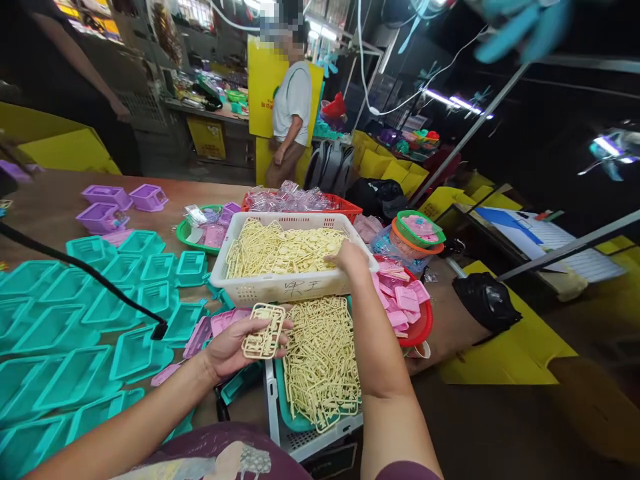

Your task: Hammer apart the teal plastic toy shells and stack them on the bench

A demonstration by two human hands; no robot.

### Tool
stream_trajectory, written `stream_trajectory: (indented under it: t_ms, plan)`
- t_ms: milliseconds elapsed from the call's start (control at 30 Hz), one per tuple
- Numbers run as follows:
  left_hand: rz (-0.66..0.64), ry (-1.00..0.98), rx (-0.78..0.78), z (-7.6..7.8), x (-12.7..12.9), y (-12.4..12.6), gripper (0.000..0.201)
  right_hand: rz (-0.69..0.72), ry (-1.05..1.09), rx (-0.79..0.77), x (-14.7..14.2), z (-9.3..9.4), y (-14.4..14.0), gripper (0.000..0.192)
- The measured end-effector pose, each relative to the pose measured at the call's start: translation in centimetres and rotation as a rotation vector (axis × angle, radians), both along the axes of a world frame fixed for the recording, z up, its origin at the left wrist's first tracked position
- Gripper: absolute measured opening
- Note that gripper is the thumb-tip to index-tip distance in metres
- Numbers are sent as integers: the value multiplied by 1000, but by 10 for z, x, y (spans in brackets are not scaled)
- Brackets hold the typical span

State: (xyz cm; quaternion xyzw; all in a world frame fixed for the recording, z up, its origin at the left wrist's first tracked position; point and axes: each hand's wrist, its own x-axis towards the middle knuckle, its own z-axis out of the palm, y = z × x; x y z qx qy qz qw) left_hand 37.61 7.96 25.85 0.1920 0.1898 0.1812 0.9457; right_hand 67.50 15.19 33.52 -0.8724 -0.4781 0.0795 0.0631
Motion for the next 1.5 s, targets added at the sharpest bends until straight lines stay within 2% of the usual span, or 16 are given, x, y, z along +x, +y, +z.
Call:
stream_trajectory:
  t_ms: [100, 267, 400, 567, 733, 967, 1067, 1167, 1233, 1400, 1500]
  plan:
    - [25, 79, 26, 1, -3, -4, 36, 20, -6, 91, 5, -7, 3, 63]
    - [40, 104, 92, 5, -4, -3, 36, 79, 25, 255, 15, -10, -7, 22]
    - [113, 125, 126, 4, 0, -2, 36, 147, 65, 291, 17, -8, -16, 28]
    - [168, 132, 116, 5, 4, -5, 38, 317, 128, 163, 13, -4, -13, 59]
    - [180, 128, 115, 7, -3, -7, 40, 337, 168, 137, 12, -3, -3, 42]
    - [219, 122, 158, 9, -10, -5, 27, 267, 300, 411, 16, 7, -16, 4]
    - [249, 81, 154, 8, -5, -6, 28, 223, 382, 590, 11, 16, -42, 15]
    - [308, 12, 125, 8, 0, -10, 30, 184, 568, 788, -16, 10, -80, 39]
    - [346, -45, 106, 11, 2, -12, 33, 150, 776, 878, -48, -6, -106, 47]
    - [416, -157, 93, 10, 1, -17, 40, 54, 1108, 759, -143, -66, -149, 37]
    - [461, -117, 86, 4, -5, -19, 42, 41, 1261, 728, -179, -84, -154, 33]
